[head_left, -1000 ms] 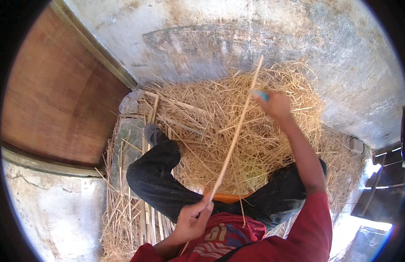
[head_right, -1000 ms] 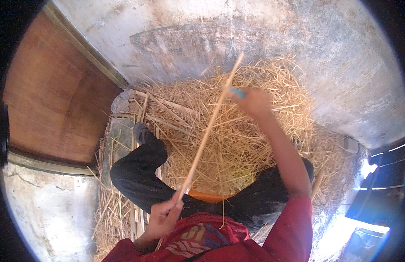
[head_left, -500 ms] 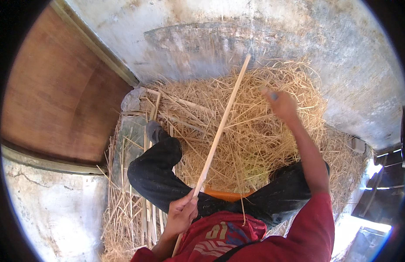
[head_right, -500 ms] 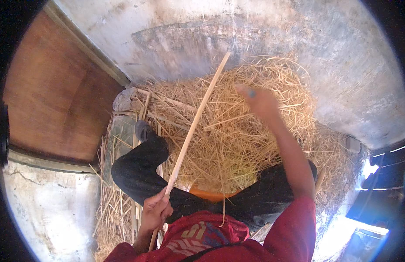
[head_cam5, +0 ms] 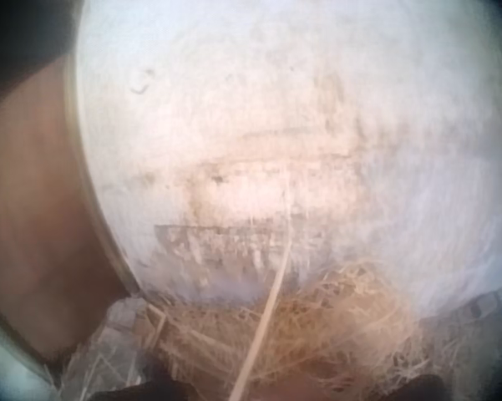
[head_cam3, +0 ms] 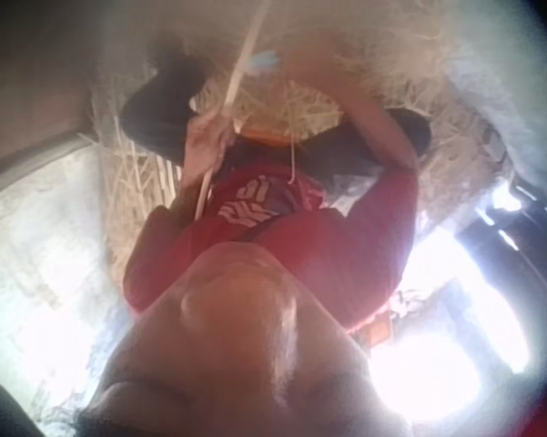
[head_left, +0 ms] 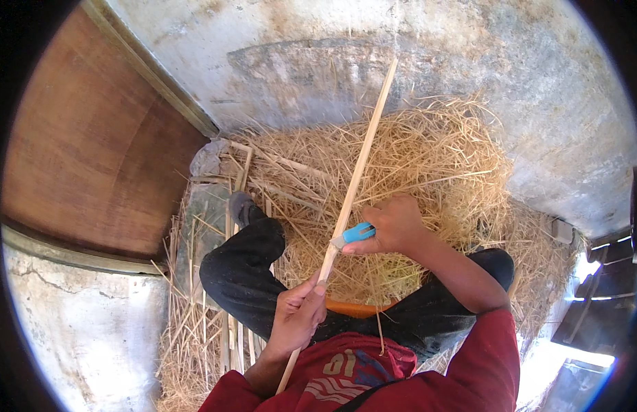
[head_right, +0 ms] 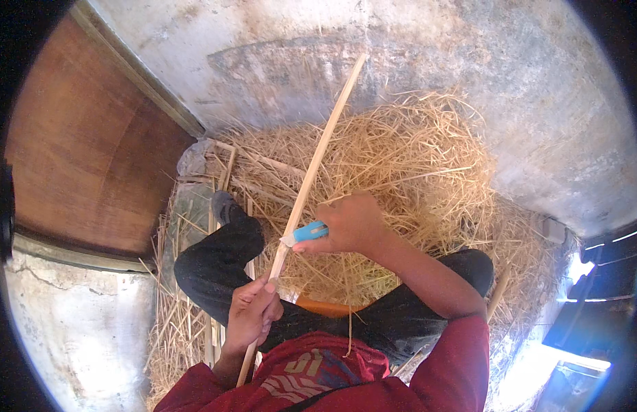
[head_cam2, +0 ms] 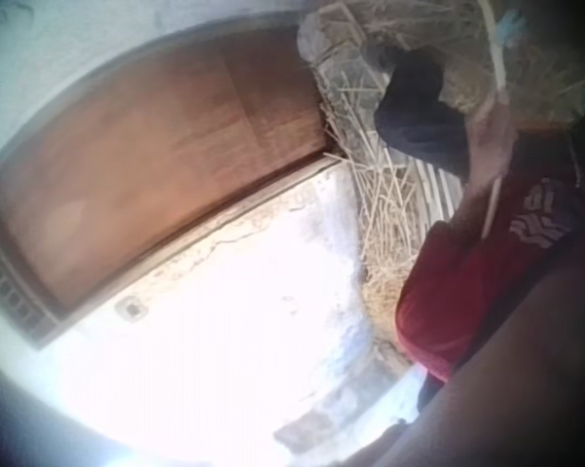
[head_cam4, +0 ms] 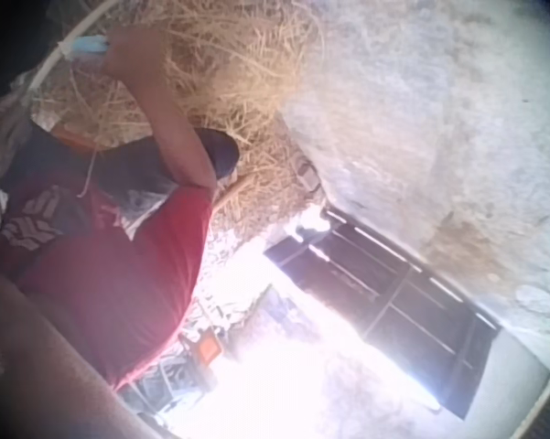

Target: The person sits cross-legged on a concrete floor surrounded by straw and uses a small blue knife to peel the outer layer off a long, thin bamboo stick. The person holds the stick with their left hand and scrapes the knife along its length with their right hand, creating a pile of shavings.

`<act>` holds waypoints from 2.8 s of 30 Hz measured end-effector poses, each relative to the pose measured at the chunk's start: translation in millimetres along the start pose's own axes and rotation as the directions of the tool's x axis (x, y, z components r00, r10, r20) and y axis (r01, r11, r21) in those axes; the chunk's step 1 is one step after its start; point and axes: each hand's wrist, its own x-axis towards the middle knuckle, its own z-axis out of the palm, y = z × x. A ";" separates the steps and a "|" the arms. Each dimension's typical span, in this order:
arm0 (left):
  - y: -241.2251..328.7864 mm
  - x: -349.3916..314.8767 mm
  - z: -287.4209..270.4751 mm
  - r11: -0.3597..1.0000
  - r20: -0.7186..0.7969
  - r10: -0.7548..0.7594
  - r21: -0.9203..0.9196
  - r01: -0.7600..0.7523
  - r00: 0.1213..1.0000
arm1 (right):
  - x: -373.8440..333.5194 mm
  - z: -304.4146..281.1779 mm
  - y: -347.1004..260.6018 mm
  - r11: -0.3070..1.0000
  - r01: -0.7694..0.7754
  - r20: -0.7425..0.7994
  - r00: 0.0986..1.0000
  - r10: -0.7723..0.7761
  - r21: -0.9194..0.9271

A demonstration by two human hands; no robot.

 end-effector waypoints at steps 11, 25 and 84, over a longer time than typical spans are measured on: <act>-8.5 -5.4 4.2 0.992 -0.041 -0.072 0.106 0.076 0.997 | 9.8 16.4 75.6 0.974 -0.191 0.008 0.981 0.193 -0.124; -7.9 -0.3 -8.3 0.990 0.012 0.055 0.133 -0.056 0.998 | -8.0 8.6 -4.0 0.999 -0.010 0.081 0.997 0.007 0.031; 5.7 12.8 8.3 0.986 -0.011 -0.035 0.163 0.036 0.999 | 2.3 -12.9 29.1 0.939 -0.339 0.173 0.929 0.327 0.048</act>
